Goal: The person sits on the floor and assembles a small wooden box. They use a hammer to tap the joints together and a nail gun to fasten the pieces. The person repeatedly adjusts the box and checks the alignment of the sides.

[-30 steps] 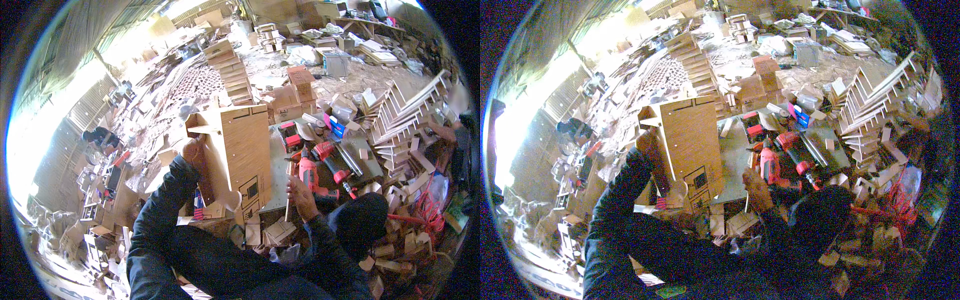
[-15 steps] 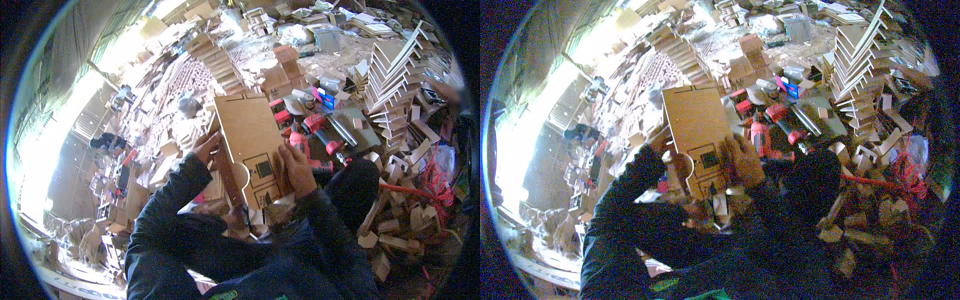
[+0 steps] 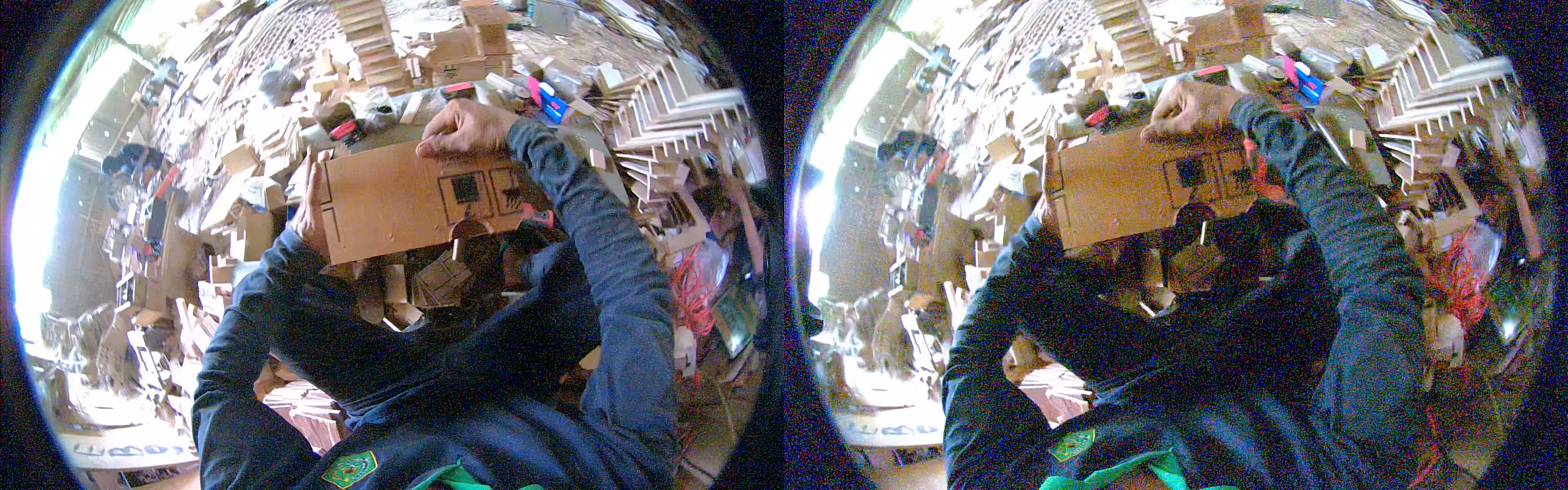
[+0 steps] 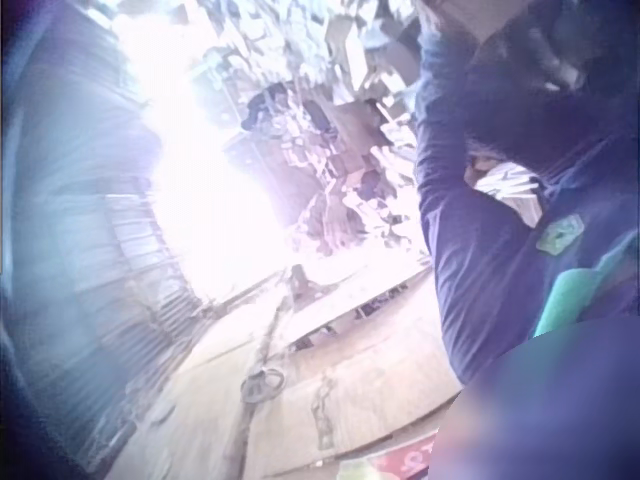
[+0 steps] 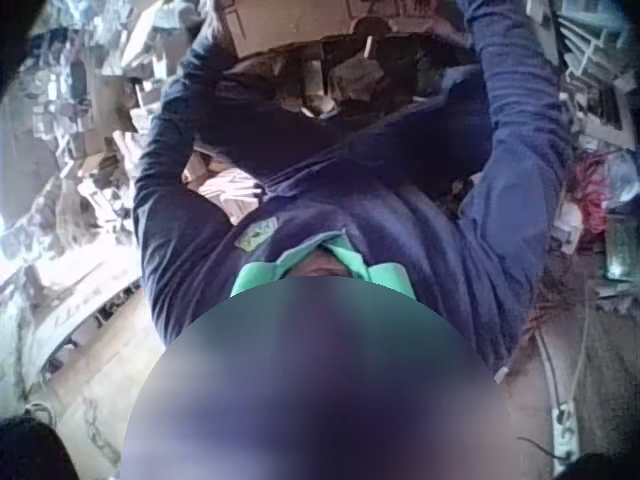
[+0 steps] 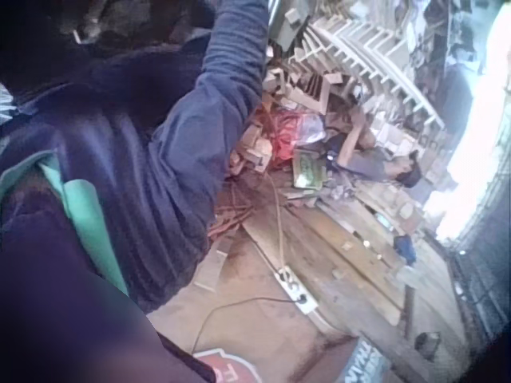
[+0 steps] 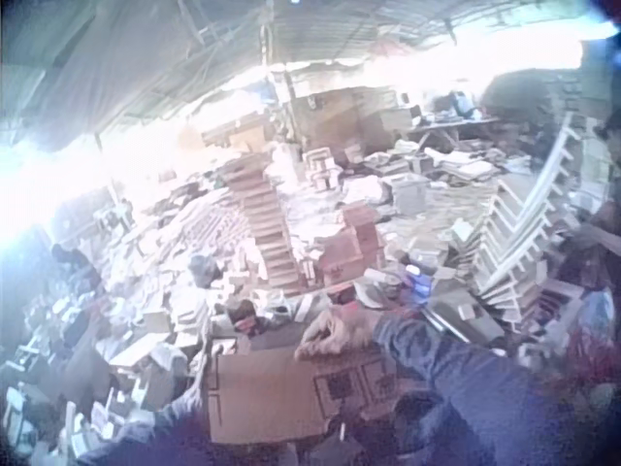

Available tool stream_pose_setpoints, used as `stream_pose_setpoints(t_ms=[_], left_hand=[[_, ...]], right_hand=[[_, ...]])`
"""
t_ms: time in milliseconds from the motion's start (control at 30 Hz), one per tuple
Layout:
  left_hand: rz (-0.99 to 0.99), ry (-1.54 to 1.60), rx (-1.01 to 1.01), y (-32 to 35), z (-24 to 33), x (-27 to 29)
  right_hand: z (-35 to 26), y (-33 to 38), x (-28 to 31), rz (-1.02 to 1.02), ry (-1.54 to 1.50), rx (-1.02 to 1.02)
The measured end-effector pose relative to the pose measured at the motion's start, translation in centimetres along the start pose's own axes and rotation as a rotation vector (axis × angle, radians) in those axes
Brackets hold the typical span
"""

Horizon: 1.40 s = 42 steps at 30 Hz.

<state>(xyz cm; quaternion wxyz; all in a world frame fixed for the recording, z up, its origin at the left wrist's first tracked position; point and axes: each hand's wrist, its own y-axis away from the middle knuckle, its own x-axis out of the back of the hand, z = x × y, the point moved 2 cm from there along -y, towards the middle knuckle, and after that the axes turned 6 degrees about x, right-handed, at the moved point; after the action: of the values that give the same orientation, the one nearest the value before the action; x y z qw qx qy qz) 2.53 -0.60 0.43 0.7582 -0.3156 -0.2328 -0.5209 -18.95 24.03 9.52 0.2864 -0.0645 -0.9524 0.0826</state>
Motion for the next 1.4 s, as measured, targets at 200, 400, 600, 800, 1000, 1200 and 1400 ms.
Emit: stream_pose_setpoints(t_ms=[200, 400, 600, 800, 1000, 1200, 1400], left_hand=[[0.375, -0.093, -0.158, 4.5, -5.2, -6.7], [0.602, -0.207, -0.189, 6.6, -6.6, -9.3], [0.407, 0.111, -0.011, 4.3, -7.4, -7.6], [0.378, 0.027, -0.001, 2.8, -8.6, -6.5], [0.415, -0.064, -0.013, 2.7, -7.8, -6.4], [0.447, -0.005, -0.071, 2.8, -8.6, -6.7], [0.508, 0.017, -0.043, 2.7, -10.4, -8.0]], right_hand=[[5.9, -8.3, -1.0, -0.085, 0.299, -0.006], [11.4, -14.1, -4.5, -0.206, 0.447, -0.041], [13.5, -16.7, -5.7, -0.135, 0.648, 0.095], [9.8, -19.8, -3.8, -0.196, 0.673, 0.116], [5.4, -17.6, -2.2, -0.127, 0.687, 0.159], [5.8, -10.4, -0.3, -0.024, 0.547, 0.050], [11.3, 0.1, -5.5, 0.928, -0.154, -0.478]])
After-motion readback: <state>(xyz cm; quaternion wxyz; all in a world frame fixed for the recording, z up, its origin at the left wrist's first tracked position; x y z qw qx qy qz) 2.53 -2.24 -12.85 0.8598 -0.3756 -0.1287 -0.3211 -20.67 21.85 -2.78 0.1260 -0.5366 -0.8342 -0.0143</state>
